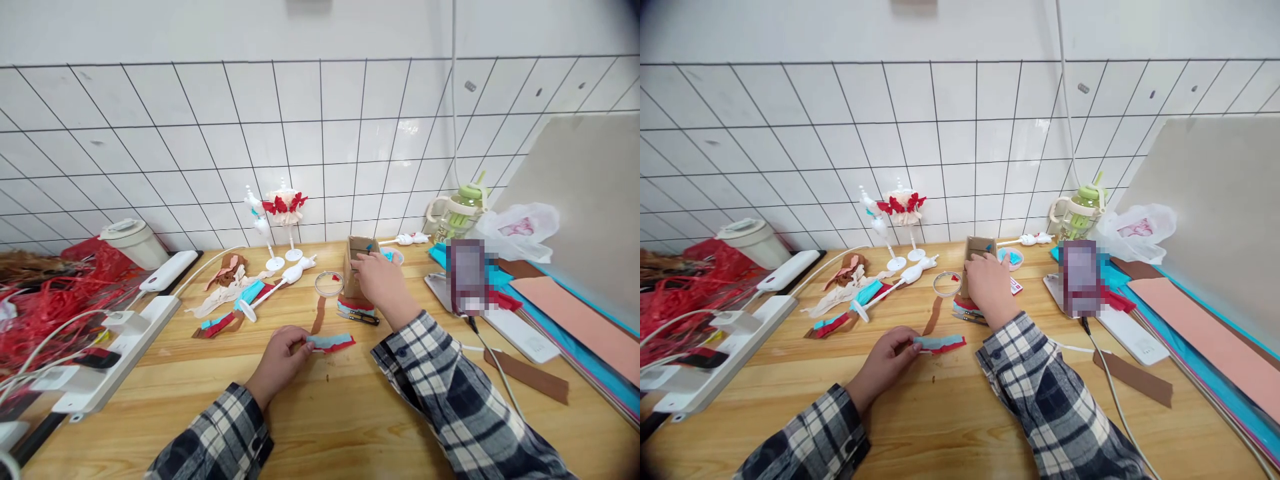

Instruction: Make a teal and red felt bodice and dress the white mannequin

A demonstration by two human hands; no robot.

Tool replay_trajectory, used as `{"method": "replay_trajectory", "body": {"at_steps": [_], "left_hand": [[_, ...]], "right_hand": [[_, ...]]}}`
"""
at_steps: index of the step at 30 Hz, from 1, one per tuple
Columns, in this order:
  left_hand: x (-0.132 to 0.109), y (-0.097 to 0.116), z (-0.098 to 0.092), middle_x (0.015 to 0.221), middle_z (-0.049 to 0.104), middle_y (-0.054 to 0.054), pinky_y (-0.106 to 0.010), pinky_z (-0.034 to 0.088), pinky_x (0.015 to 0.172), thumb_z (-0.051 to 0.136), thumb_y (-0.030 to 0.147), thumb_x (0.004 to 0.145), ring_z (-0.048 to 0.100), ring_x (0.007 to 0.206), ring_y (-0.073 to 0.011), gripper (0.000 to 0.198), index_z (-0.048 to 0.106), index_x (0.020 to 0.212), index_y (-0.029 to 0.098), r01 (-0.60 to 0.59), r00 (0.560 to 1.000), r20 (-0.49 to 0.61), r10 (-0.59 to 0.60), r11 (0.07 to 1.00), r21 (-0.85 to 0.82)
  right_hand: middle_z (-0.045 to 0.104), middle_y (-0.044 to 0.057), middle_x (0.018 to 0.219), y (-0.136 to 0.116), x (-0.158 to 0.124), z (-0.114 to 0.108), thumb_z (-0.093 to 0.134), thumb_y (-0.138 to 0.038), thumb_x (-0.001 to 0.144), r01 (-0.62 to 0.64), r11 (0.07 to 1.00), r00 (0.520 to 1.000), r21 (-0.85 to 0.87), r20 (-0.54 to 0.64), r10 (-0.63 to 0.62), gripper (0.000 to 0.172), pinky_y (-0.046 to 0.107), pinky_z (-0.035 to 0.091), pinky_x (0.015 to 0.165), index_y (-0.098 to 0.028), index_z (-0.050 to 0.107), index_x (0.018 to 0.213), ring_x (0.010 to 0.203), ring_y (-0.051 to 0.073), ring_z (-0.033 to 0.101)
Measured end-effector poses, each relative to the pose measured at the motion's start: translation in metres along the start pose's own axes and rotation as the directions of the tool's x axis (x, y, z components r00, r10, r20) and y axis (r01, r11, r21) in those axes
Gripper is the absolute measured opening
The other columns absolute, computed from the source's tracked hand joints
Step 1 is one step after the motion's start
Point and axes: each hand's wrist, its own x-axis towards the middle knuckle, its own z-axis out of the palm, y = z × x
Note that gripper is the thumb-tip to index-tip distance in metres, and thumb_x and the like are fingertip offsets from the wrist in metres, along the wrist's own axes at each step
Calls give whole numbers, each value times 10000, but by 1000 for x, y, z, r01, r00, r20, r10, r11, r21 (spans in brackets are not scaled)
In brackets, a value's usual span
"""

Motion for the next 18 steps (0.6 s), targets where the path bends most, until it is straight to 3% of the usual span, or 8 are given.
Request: {"method": "replay_trajectory", "body": {"at_steps": [3,5,9,13,16,18], "left_hand": [[0,0,0,784,674,-45,-323,432,780,540,387,836,598,799,-214,246,668,751,195,2,1000,-8,-2,1000,14],[0,0,0,787,680,-47,-328,433,781,541,391,834,601,799,-216,248,672,752,196,8,1000,-10,-8,1000,22],[0,1,-1,793,683,-49,-331,439,783,542,392,831,604,801,-220,246,672,757,197,5,1000,-1,-5,999,37],[0,-1,0,795,680,-54,-331,448,786,536,388,834,602,800,-220,247,676,772,194,7,1000,4,-7,999,31],[-1,-3,1,805,678,-58,-329,456,784,531,398,837,602,806,-220,260,675,785,188,15,1000,-5,-15,1000,6],[-2,-4,0,814,679,-60,-334,458,784,524,408,840,602,816,-224,275,675,796,184,15,1000,-6,-15,1000,-3]], "right_hand": [[684,133,1031,2,1,1,472,-205,905,-19,1000,1000,19,-12,20,220,553,286,960,-183,689,880,1024,291,577],[700,116,993,5,1,2,533,-243,878,-13,999,999,43,-30,14,184,523,314,953,-193,665,997,977,287,609],[675,110,1133,14,2,3,538,-169,849,27,990,997,135,-72,-18,512,458,332,995,-194,438,1350,1036,265,613],[558,93,1333,15,0,-8,435,-31,828,55,968,981,246,-192,-7,626,338,408,941,-203,354,1425,1146,217,555],[683,78,1097,2,-23,-38,505,-234,881,47,933,964,357,-260,51,442,323,472,801,-206,501,1322,944,226,630],[706,24,827,-10,-55,-68,448,-351,922,150,858,958,490,-287,-4,304,280,480,663,-255,632,1144,697,171,628]]}}
